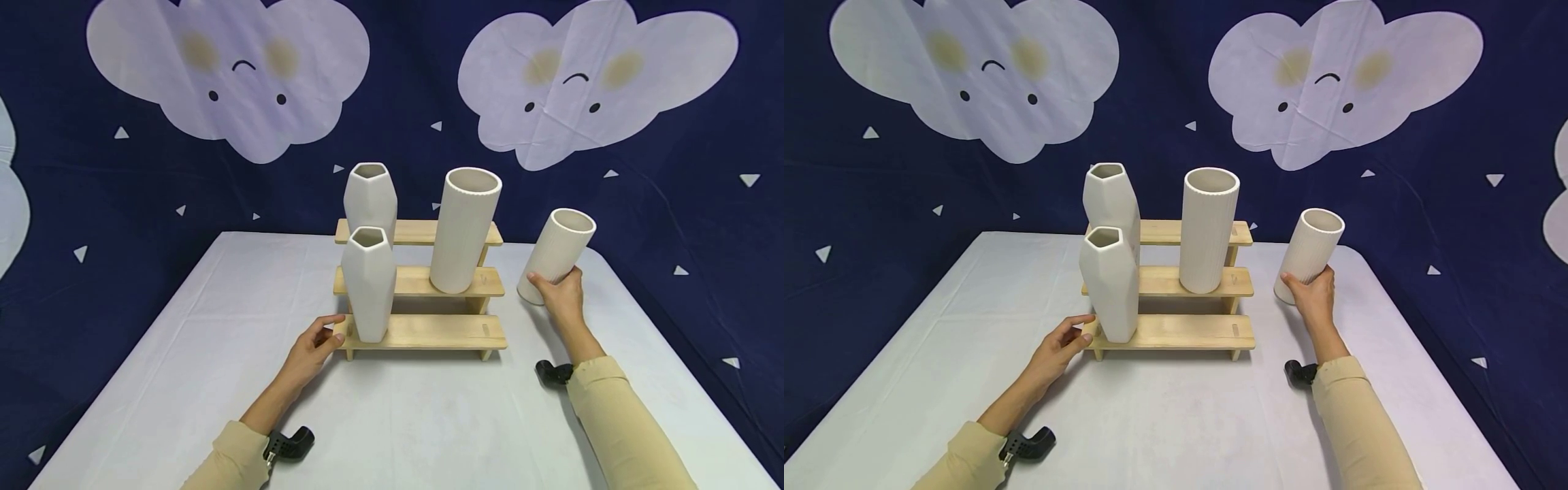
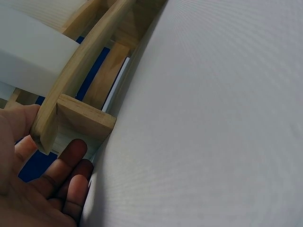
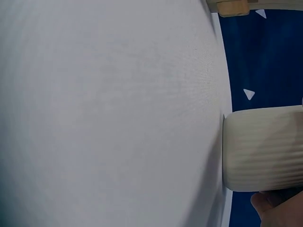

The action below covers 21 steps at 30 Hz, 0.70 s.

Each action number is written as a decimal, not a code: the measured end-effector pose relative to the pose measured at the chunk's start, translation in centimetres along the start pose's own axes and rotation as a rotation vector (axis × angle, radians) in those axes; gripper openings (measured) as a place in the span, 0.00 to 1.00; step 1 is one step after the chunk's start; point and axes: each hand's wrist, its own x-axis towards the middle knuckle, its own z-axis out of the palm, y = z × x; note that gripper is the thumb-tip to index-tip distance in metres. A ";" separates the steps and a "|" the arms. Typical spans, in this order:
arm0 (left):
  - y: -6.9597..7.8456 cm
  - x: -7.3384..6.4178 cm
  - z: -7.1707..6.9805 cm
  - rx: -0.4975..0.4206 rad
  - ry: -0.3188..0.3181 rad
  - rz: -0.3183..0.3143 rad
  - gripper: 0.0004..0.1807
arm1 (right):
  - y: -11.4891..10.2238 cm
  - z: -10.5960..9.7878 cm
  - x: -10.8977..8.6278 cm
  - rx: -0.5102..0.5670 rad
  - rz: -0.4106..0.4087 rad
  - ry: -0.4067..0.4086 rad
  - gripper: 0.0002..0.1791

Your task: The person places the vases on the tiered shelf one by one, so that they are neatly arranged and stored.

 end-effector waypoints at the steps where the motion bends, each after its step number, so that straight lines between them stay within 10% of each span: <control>1: 0.3 -0.2 0.0 -0.002 -0.001 0.001 0.20 | 0.0 0.0 0.0 0.001 0.001 0.001 0.48; 21: -2.3 1.0 0.1 0.013 0.008 -0.008 0.20 | 0.1 0.6 0.2 -0.003 0.037 0.060 0.48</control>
